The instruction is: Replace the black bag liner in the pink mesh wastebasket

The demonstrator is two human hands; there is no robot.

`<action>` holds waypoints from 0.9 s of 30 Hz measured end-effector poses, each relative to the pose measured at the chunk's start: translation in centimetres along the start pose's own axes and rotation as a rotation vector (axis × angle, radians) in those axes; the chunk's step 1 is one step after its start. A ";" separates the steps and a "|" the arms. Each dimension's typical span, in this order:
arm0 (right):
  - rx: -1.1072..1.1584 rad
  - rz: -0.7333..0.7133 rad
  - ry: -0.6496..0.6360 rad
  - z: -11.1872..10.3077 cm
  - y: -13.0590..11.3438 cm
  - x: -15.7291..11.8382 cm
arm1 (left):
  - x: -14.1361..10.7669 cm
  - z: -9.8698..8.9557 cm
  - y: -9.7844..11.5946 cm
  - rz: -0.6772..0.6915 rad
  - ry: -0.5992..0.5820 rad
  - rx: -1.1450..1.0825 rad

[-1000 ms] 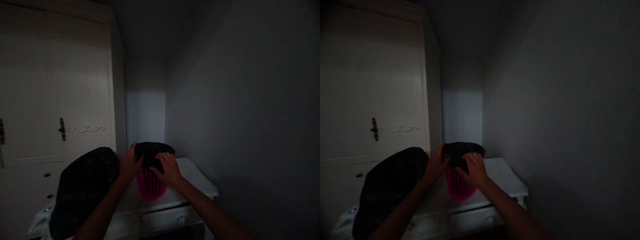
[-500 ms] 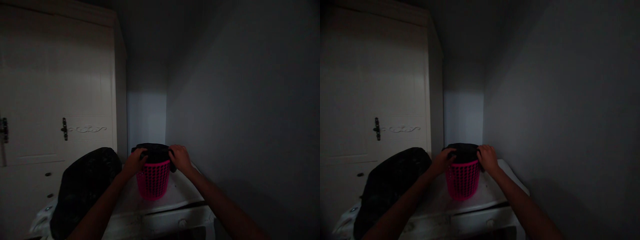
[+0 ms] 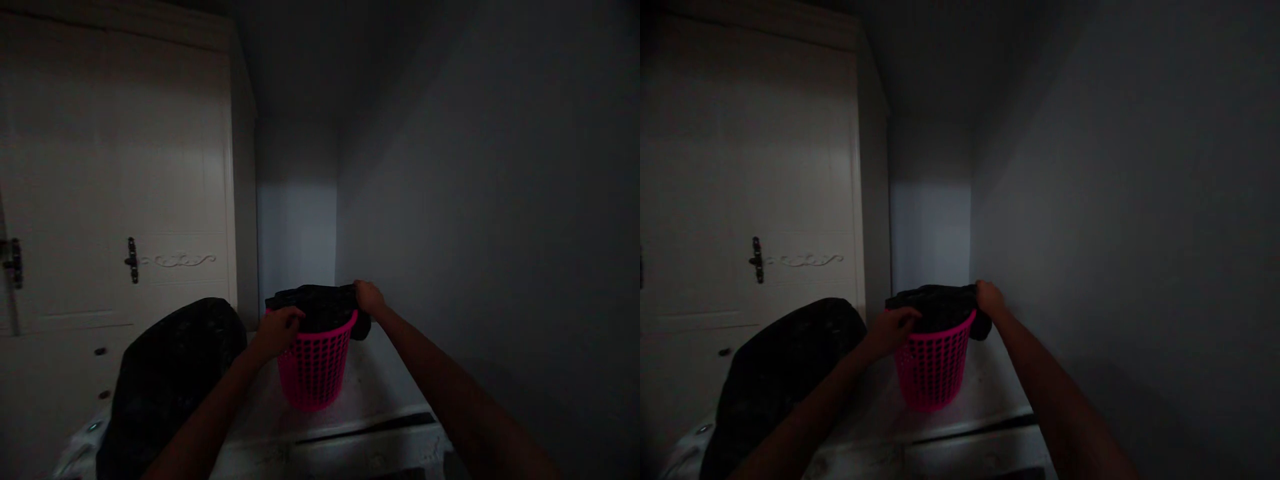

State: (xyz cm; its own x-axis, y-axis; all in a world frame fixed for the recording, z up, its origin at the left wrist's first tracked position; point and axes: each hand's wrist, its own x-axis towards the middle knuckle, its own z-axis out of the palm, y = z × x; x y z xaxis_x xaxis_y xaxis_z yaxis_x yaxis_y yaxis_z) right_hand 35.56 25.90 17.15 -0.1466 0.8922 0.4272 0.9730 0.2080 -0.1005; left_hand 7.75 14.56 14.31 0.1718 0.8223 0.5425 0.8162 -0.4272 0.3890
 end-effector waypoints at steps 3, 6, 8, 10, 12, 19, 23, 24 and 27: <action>-0.001 -0.045 0.095 -1.6 -2.5 2.5 | -0.3 0.4 0.4 -0.018 -0.005 0.031; 0.007 -0.021 0.197 -3.8 -5.9 4.9 | -0.6 1.0 1.2 -0.038 0.043 0.037; 0.070 -0.063 0.209 -5.1 -8.1 6.1 | -0.9 1.3 1.9 -0.059 0.064 0.037; 0.109 -0.251 0.240 -6.2 -10.0 6.9 | -1.1 1.6 2.6 -0.074 0.077 0.049; 0.092 -0.525 0.283 -7.1 -11.3 6.9 | -1.2 1.7 3.3 -0.089 0.075 0.065; -0.150 -1.278 0.371 -12.3 -11.0 3.2 | -0.7 1.5 4.1 -0.086 0.037 0.084; -0.169 -1.186 0.359 -15.1 -8.2 1.3 | -0.8 1.8 2.9 -0.016 0.095 -0.026; -0.190 -1.121 0.348 -15.7 -7.3 0.9 | -1.1 2.0 2.4 0.017 0.139 -0.082; -0.260 -0.884 0.283 -17.1 -4.3 0.3 | -2.3 2.6 0.4 0.115 0.343 -0.228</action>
State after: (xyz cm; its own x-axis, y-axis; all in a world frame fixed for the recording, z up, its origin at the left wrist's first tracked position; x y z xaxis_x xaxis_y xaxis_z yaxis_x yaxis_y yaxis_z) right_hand 34.38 18.42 33.07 -0.8301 0.3189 0.4574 0.5457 0.6327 0.5494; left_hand 9.14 13.45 11.31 0.0302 0.6082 0.7932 0.6532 -0.6127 0.4449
